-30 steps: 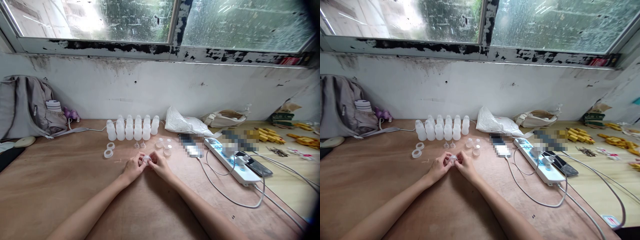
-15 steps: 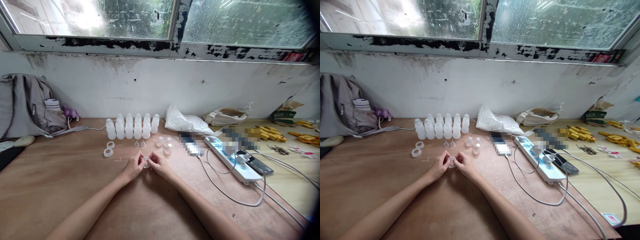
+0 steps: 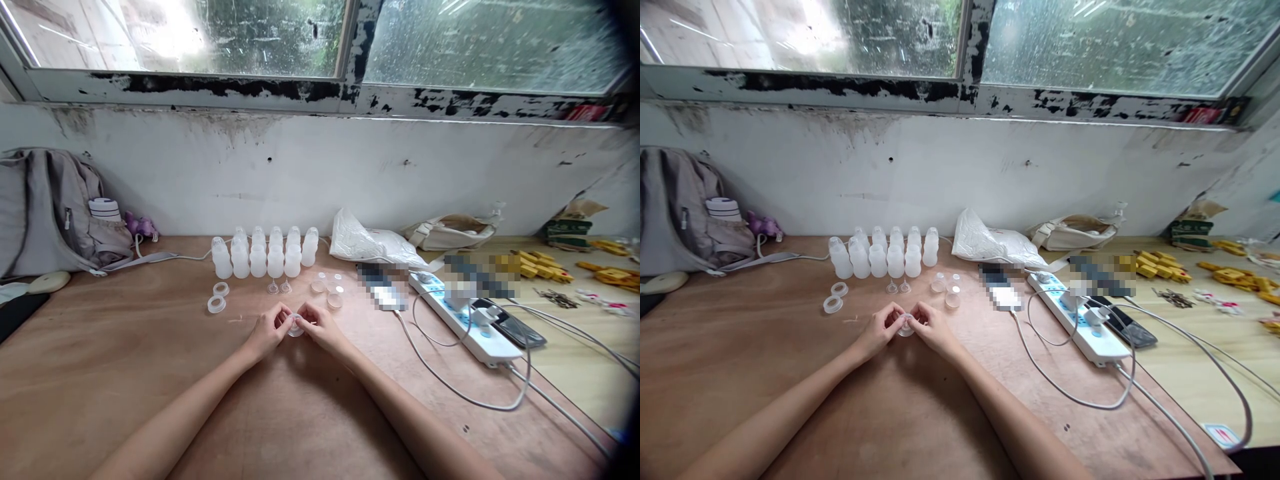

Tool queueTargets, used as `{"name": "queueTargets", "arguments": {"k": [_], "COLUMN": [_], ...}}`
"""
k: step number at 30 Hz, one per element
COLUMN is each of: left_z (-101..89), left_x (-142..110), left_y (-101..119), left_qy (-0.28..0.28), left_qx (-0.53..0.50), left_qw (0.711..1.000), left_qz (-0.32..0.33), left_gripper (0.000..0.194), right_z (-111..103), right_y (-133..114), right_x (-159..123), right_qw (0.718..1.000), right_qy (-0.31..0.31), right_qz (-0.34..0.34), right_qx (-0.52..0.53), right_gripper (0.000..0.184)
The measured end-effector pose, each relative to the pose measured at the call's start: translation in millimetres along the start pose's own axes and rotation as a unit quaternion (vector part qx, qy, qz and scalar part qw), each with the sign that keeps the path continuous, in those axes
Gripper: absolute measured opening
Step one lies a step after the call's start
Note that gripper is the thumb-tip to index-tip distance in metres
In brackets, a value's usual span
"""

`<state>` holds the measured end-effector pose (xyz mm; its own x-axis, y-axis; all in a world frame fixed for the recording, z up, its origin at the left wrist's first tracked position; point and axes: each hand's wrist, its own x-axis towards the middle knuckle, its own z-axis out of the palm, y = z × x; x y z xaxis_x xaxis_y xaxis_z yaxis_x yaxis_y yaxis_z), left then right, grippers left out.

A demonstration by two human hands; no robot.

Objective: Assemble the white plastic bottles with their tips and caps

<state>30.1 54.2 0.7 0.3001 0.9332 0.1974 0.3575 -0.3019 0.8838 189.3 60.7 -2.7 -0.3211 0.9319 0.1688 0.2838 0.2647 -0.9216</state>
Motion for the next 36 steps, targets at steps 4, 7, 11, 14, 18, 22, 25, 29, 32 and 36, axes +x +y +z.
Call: {"name": "queueTargets", "arguments": {"k": [4, 7, 11, 14, 18, 22, 25, 29, 32, 36], "left_z": [0.8, 1.5, 2.8, 3.3, 2.4, 1.9, 2.4, 3.0, 2.9, 3.0], "left_x": [-0.2, -0.3, -0.4, -0.6, -0.9, -0.8, -0.5, -0.2, -0.5, -1.6], "left_y": [-2.4, -3.6, -4.6, -4.7, -2.7, -0.1, -0.2, -2.6, -3.6, -2.7], "left_qy": [-0.009, -0.011, -0.009, -0.005, 0.006, 0.029, 0.032, 0.036, 0.037, 0.042], "left_qx": [0.004, 0.009, 0.020, 0.031, 0.042, 0.042, 0.032, 0.031, 0.044, 0.085], "left_qw": [1.000, 1.000, 1.000, 0.999, 0.999, 0.999, 0.999, 0.999, 0.998, 0.995], "left_qz": [0.006, 0.007, 0.013, 0.016, 0.016, 0.010, 0.016, 0.020, 0.023, 0.022], "left_gripper": [0.019, 0.019, 0.017, 0.015, 0.014, 0.011, 0.013, 0.017, 0.018, 0.016], "right_z": [0.1, 0.4, 1.6, 3.0, 5.2, 5.3, 3.3, 1.6, 2.1, 3.7], "right_y": [2.4, 3.2, 3.5, 3.8, 2.7, 1.7, 2.4, 2.8, 1.4, -0.4], "right_x": [2.1, 3.1, 3.2, 2.7, 1.4, 1.0, 1.5, 1.7, 1.2, 0.1], "right_qw": [0.999, 0.998, 0.998, 1.000, 0.999, 0.999, 0.999, 0.999, 1.000, 0.998], "right_qy": [-0.013, -0.019, -0.015, -0.003, 0.026, 0.041, 0.025, 0.012, 0.019, 0.037], "right_qz": [0.022, 0.038, 0.036, 0.015, -0.019, 0.005, 0.006, -0.011, -0.022, -0.035], "right_qx": [0.021, 0.043, 0.040, 0.026, -0.007, -0.002, 0.029, 0.032, 0.008, -0.036], "right_gripper": [0.018, 0.018, 0.021, 0.021, 0.020, 0.018, 0.015, 0.015, 0.013, 0.010]}}
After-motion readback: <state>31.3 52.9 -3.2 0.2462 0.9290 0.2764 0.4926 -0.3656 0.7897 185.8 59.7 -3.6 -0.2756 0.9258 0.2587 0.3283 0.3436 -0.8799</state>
